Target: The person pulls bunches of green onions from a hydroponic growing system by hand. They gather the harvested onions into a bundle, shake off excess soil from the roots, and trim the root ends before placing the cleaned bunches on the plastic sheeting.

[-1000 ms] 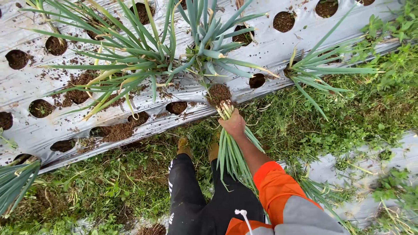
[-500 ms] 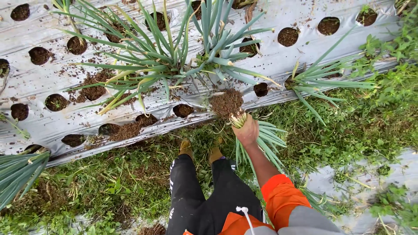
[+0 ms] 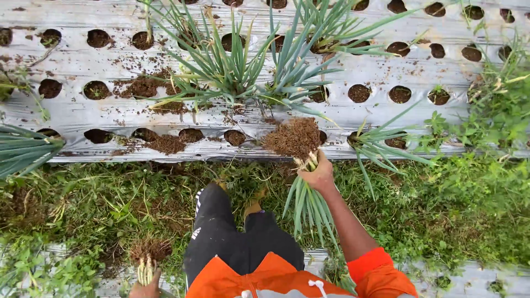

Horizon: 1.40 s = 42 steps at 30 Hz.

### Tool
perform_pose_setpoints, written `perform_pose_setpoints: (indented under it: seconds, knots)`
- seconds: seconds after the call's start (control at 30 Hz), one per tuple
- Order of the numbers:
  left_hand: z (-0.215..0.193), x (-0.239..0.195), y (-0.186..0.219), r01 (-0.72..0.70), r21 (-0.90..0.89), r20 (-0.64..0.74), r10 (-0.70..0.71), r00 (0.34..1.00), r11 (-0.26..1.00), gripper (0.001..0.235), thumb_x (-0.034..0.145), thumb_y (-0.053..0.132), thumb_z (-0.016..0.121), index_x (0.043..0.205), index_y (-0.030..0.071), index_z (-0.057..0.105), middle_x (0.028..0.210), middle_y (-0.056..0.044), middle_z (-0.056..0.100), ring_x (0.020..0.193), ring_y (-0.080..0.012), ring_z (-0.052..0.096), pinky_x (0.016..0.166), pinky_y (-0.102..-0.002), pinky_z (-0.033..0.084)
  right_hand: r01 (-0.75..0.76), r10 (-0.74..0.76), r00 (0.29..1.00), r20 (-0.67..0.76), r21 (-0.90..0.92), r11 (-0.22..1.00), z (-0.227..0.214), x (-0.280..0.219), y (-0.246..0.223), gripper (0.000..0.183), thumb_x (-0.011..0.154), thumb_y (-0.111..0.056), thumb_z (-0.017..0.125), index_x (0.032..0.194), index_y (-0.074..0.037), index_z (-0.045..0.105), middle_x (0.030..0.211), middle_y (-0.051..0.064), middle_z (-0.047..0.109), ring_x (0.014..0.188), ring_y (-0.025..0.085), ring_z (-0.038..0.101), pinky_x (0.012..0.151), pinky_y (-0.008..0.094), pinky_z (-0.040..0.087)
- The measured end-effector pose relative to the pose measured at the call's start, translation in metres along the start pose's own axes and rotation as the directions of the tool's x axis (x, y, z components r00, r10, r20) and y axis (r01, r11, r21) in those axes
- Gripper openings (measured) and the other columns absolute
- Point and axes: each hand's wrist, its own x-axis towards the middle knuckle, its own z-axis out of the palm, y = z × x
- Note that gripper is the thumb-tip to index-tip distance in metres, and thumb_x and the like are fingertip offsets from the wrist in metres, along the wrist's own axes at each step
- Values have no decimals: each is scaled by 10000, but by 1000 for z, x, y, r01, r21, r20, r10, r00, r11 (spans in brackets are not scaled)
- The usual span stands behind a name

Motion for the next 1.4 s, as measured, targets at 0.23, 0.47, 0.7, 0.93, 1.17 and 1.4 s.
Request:
perform_pose_setpoints:
  seconds: [0.23,0.47,0.7,0.93,1.17,1.4]
  knots:
    - [-72,-112,105,-529,51,113,521,846,847,671,897,517,703,1301,35,468,1190,-186,578,976,-333,539,773,-491,478,150,-148,989,24,-117,982,-5,-35,-8,1021,715,-74,817,1575,-50,268,1436,248,517,1267,398,576,1047,489,549]
    - [-104,-167,189,-666,-485,44,777,628,566,415,873,335,795,1179,98,644,979,-85,690,785,-210,652,685,-400,573,148,-152,988,-30,-97,984,4,-67,-19,1094,740,-110,837,1602,-59,165,1582,266,339,1444,450,389,1168,566,411]
    - [-165,-166,211,-99,-988,95,976,194,116,616,764,262,779,1280,13,553,1182,-224,724,1006,-380,749,831,-506,643,309,-309,949,-69,0,951,-6,-35,-6,1146,628,-109,813,1611,-10,232,1407,226,579,1265,334,581,1103,425,457]
    - [-228,-173,215,-382,-816,229,849,476,434,892,702,433,774,1392,57,352,1255,-139,495,1197,-317,573,1279,-565,219,338,-351,936,21,218,916,26,-27,-33,662,716,43,819,1315,38,538,1160,221,682,1038,353,655,924,460,542]
    - [-222,-80,170,-510,-793,48,870,491,332,321,904,335,802,1071,89,681,730,-77,691,663,-189,586,673,-391,486,596,-591,795,137,6,803,91,-111,-79,776,565,-133,943,1270,27,662,1160,284,724,1137,447,665,989,583,503]
    - [-278,-77,115,-766,-462,-5,862,506,447,416,879,116,728,1253,19,574,869,-160,677,668,-275,666,702,-478,563,764,-745,644,170,-120,633,163,-208,-181,775,515,-218,937,1232,-103,667,1101,161,749,1092,366,697,965,523,537]
